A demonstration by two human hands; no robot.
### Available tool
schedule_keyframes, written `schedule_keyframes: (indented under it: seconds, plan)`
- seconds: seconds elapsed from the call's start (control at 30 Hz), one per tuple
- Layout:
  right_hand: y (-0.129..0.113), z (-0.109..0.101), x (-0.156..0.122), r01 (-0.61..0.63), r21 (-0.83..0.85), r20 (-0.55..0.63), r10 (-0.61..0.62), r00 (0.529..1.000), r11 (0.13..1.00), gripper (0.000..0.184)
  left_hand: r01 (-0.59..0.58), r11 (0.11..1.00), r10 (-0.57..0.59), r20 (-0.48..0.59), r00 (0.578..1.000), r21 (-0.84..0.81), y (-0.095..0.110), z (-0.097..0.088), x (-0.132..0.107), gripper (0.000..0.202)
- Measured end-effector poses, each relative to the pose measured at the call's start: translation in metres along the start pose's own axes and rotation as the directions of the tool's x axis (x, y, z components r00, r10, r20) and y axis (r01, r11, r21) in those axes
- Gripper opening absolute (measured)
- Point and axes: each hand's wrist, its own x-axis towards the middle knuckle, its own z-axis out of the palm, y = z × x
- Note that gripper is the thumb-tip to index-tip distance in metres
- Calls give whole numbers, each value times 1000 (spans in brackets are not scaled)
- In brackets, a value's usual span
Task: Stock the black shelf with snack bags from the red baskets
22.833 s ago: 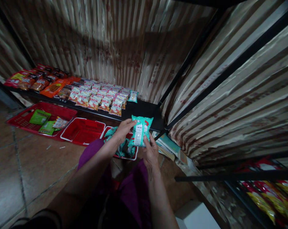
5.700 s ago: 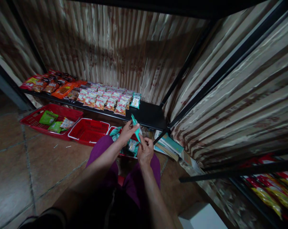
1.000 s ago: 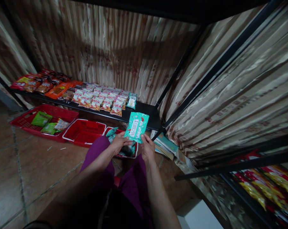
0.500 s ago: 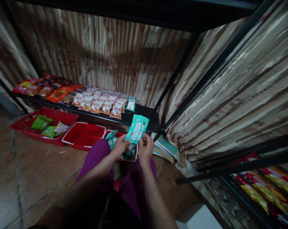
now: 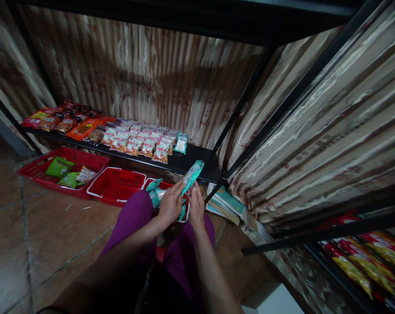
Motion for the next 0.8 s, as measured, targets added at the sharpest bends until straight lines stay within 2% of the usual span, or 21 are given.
schedule_keyframes:
  seconds: [0.2,0.33,0.4,0.47,0.57,0.63,0.8]
  plan:
    - [8,0,0,-25,49,71,22,997,999,50,-57,963,34,90,995,262,1,5,-11,55]
    - [18,-2,4,-72,135,-9,74,997,988,44,-116,928,57,173,983,353,-5,8,-15,53]
    - [22,-6,8,-132,165,-60,143,988,978,45,-143,935,78,208,975,324,-11,9,-16,51]
    - [26,-12,14,-186,198,-87,206,975,962,46,-135,949,85,179,980,285,-19,9,-13,49]
    - [32,-19,24,-220,220,-120,250,961,950,48,-5,966,8,-10,1000,259,-33,7,1,41]
    - [38,-21,34,-228,225,-121,260,958,947,49,92,971,-72,-97,993,219,-45,8,18,39]
    - [56,-16,76,-254,210,-98,279,955,944,50,222,966,-230,-46,972,-132,-81,19,74,45]
